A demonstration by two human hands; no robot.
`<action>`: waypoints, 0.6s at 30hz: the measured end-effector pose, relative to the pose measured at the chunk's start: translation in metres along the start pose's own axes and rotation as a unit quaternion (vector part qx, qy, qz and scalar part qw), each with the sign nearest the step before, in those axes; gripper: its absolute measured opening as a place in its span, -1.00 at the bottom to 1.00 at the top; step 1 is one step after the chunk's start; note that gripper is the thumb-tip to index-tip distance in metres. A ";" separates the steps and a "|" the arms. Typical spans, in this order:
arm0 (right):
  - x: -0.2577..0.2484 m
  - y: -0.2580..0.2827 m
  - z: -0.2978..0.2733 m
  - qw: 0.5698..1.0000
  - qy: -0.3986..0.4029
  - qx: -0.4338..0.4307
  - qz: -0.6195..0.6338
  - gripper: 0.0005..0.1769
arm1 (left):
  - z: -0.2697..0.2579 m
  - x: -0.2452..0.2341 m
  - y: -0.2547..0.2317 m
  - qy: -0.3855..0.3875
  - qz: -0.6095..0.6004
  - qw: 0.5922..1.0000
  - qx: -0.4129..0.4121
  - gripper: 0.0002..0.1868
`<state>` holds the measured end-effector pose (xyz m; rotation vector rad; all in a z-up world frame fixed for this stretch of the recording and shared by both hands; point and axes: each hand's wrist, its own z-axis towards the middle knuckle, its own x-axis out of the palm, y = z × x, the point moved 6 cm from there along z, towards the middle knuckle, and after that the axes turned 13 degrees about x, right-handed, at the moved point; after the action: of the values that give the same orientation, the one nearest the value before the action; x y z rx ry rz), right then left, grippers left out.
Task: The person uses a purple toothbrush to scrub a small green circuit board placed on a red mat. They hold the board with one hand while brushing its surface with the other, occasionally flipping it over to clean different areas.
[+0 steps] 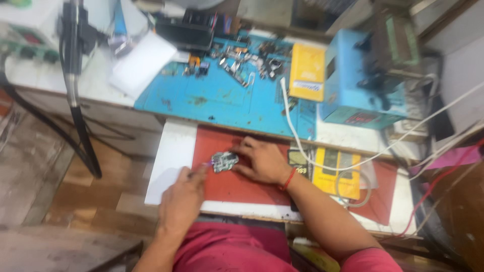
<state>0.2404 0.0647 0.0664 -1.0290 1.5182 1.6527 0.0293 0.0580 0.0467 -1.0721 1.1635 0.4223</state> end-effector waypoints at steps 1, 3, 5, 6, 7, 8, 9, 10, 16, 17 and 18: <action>0.001 0.000 0.000 1.000 0.004 -0.002 0.010 -0.46 | -0.002 0.001 0.002 0.001 0.004 1.000 0.006 -0.59; 0.002 -0.003 0.001 1.000 0.014 0.000 0.014 -0.46 | 0.000 0.003 0.005 0.001 0.011 1.000 0.015 -0.60; 0.004 -0.004 0.001 0.999 0.037 0.011 0.004 -0.46 | -0.001 0.009 0.000 0.021 0.002 0.999 0.032 -0.54; 0.003 -0.003 0.000 0.999 0.032 0.008 0.008 -0.46 | -0.003 0.011 -0.002 0.035 -0.004 0.999 0.037 -0.51; 0.002 -0.002 0.000 0.999 0.029 0.003 0.013 -0.46 | -0.005 0.009 0.000 0.026 -0.002 0.999 0.021 -0.52; 0.001 -0.001 0.000 1.000 0.026 -0.001 0.018 -0.45 | -0.004 0.006 0.002 0.017 -0.001 1.000 0.004 -0.53; 0.001 -0.001 0.001 1.000 0.024 -0.001 0.013 -0.46 | -0.004 0.002 0.005 0.009 0.001 1.000 -0.012 -0.54; 0.002 -0.002 0.002 1.000 0.022 0.000 0.009 -0.46 | -0.004 0.003 0.001 0.020 -0.002 1.000 0.018 -0.50; 0.009 -0.004 -0.007 1.000 -0.004 -0.027 0.001 -0.43 | -0.011 0.026 -0.004 0.089 -0.034 0.995 -0.016 -0.53; 0.001 0.000 0.000 0.998 -0.039 -0.052 0.005 -0.41 | -0.002 0.020 -0.001 0.065 -0.034 0.997 -0.020 -0.49; -0.008 0.003 0.009 0.995 -0.071 -0.072 -0.010 -0.40 | 0.010 0.012 0.002 0.042 -0.034 0.998 -0.024 -0.45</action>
<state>0.2402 0.0732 0.0750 -0.9759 1.3085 1.8021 0.0382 0.0647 0.0350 -1.1766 1.1921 0.3575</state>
